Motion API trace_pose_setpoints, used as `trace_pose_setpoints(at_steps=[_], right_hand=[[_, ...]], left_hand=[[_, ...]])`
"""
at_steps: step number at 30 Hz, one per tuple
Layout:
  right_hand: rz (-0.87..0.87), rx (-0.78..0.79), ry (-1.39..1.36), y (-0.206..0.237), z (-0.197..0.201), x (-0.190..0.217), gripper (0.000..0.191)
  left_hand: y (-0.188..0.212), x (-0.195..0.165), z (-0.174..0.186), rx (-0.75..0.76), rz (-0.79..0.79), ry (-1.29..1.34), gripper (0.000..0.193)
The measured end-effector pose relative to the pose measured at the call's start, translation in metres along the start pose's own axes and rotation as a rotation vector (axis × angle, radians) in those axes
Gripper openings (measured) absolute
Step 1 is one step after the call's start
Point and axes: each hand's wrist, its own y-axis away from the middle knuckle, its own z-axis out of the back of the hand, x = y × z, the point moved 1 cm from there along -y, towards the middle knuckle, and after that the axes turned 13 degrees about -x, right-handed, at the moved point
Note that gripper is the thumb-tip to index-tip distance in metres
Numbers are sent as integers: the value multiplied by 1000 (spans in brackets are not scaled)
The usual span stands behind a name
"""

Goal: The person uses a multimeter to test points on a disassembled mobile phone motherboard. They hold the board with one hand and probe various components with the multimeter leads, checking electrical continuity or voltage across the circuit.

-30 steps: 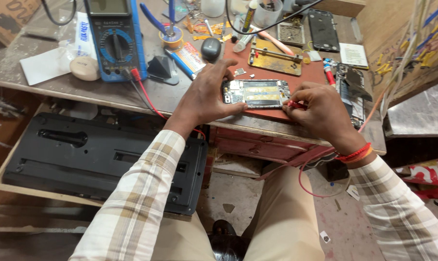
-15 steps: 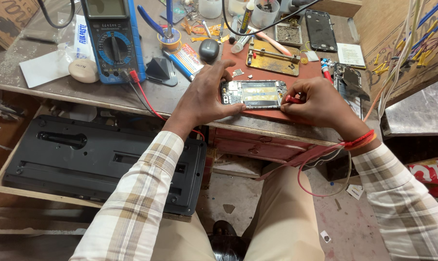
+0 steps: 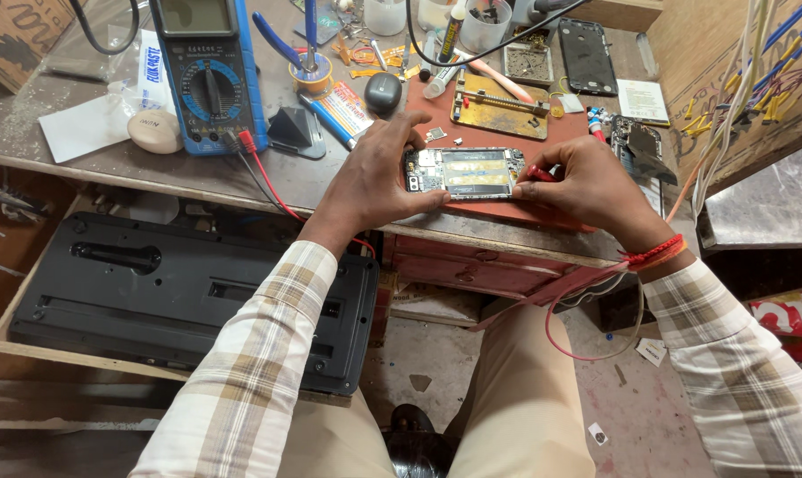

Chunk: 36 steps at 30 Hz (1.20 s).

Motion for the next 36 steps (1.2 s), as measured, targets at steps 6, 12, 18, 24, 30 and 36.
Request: trace_pose_setpoints(at_steps=[6,12,18,24,30,36], right_hand=[[12,-17,26,-7,2,-2,24],[46,-55,58,-3,3,1,23],[85,-84,96,0,-1,5,21],[160,-36,124,3,3,10,15],[322,-13,260,-1,6,23,14],[321,-22,370,2,5,33,14]], left_hand=[[-1,-1,0,4,26,4,90],[-1,0,-1,1,-4,-3,90],[-1,1,-1,3,19,-5,90],[-1,1,-1,-1,-2,0,89],[0,1,1,-11,-14,10,89],[0,1,1,0,11,19,89]])
